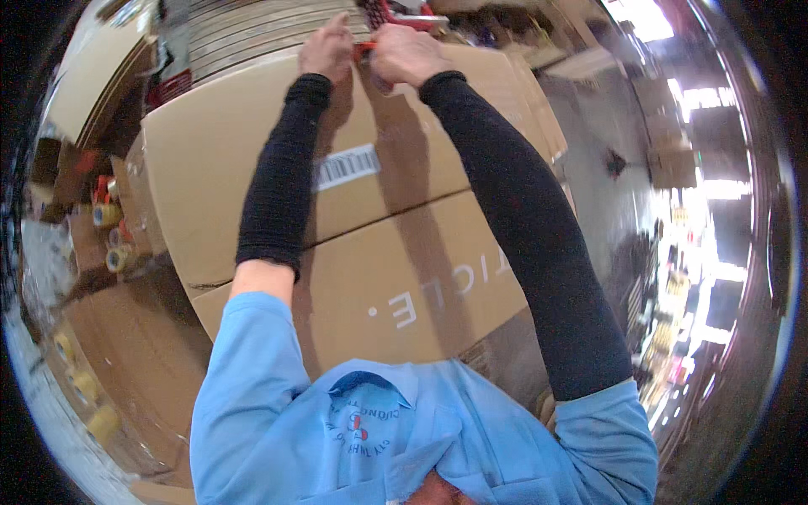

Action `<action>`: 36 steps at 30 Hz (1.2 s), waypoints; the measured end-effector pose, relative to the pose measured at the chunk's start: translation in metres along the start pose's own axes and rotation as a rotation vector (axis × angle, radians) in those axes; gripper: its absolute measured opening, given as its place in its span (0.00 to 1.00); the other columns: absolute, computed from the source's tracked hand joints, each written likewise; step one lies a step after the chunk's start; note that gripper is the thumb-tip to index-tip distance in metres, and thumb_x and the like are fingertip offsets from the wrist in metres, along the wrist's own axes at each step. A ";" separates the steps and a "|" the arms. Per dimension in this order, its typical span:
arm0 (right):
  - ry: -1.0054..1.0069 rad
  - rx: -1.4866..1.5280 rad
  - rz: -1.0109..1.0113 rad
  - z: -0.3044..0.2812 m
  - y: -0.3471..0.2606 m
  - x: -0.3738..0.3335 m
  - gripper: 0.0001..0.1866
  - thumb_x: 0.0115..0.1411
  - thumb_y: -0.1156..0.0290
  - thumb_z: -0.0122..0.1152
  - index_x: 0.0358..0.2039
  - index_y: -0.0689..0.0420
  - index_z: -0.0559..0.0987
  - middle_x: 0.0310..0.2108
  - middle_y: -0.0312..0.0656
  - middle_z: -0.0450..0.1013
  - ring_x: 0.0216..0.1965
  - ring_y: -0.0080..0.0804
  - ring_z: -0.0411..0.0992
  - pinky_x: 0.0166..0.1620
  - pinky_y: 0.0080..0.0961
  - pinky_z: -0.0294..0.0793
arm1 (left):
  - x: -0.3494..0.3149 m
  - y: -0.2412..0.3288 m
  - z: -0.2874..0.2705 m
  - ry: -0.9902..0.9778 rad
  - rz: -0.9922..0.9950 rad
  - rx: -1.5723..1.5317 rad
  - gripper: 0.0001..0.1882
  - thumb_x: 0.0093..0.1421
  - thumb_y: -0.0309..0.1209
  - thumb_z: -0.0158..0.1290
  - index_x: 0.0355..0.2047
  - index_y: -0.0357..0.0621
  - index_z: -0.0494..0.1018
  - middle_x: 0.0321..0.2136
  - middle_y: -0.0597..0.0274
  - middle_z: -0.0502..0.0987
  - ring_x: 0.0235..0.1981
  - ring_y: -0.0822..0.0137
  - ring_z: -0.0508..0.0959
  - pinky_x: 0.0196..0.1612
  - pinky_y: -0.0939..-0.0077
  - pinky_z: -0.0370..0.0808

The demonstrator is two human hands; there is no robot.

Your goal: The person packs a large cardboard box with a chair wrapped in plastic and foam protectors, then seals the box with packing tape. The person places cardboard dividers inside, closes the flaps, and applies tape to secure the box.

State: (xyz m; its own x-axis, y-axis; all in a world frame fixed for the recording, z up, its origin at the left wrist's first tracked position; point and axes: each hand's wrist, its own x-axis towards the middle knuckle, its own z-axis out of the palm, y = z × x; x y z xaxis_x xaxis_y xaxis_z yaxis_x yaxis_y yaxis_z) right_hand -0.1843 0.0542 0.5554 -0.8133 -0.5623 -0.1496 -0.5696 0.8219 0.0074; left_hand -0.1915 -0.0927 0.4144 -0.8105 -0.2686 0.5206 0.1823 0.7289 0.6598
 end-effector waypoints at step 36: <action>-0.235 0.093 0.387 0.064 -0.035 -0.559 0.17 0.56 0.70 0.59 0.46 0.54 0.81 0.51 0.49 0.69 0.38 0.42 0.74 0.37 0.37 0.80 | -0.376 0.306 -0.049 -1.008 0.762 0.195 0.23 0.66 0.51 0.49 0.44 0.46 0.79 0.74 0.40 0.51 0.74 0.34 0.47 0.69 0.20 0.38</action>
State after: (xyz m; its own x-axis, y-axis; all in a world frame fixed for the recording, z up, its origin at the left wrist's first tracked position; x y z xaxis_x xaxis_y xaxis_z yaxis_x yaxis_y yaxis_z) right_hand 0.2977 0.3455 0.5755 -0.9089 -0.1852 -0.3736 -0.2076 0.9780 0.0201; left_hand 0.1964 0.2004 0.4475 -0.6148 0.7879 0.0343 0.7699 0.5902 0.2427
